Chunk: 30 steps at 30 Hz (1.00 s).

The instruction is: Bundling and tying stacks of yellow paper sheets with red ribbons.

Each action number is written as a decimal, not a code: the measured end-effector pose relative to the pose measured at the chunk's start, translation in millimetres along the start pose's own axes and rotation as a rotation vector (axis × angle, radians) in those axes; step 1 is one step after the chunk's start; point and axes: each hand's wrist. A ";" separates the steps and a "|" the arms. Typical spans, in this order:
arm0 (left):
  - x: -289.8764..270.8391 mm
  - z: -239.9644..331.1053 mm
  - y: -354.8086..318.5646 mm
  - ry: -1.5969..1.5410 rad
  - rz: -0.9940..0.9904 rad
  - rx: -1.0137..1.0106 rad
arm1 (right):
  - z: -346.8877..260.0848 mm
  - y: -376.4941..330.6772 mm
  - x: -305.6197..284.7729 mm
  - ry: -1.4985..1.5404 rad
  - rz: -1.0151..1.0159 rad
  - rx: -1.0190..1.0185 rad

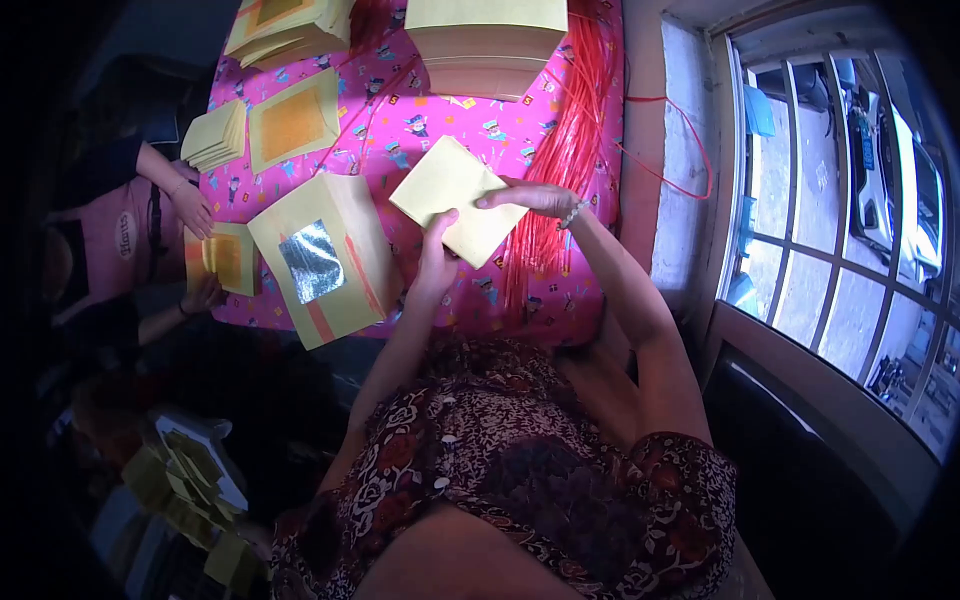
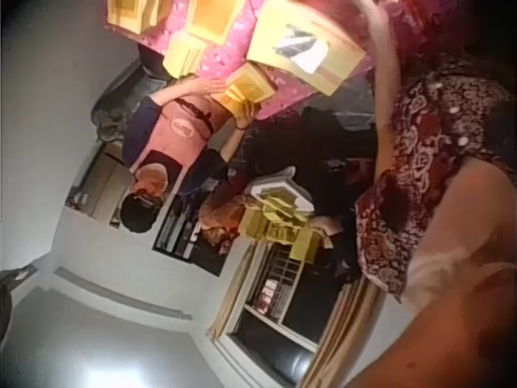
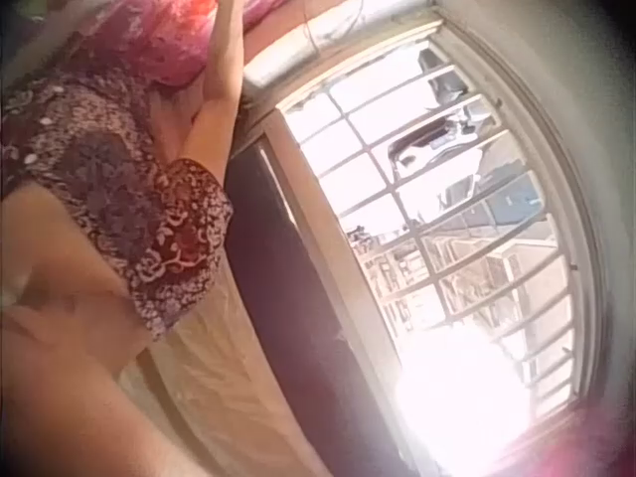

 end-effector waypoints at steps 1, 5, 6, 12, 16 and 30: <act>-0.4 4.2 1.2 0.008 -0.005 -0.010 | -0.4 -3.4 8.1 0.010 0.009 -0.001; -5.4 35.2 10.0 0.109 -0.047 -0.067 | 10.1 -4.1 34.2 0.088 0.116 -0.190; 0.9 46.0 6.5 0.190 -0.066 -0.091 | 11.8 -4.9 38.0 0.059 0.162 -0.159; 8.4 61.0 5.4 0.306 -0.004 -0.182 | 21.6 22.0 30.0 0.541 0.259 -0.248; 11.3 62.1 1.0 0.211 0.005 -0.233 | 13.6 27.6 49.9 0.612 0.349 -0.259; 7.6 64.7 17.3 0.312 -0.007 -0.269 | 8.7 14.3 50.5 0.637 0.352 -0.269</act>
Point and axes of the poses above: each hand's wrist, its own y-axis towards the middle knuckle, its own x-axis out of the palm, z = x × y, and after that the axes turned 5 degrees about -y, right-handed
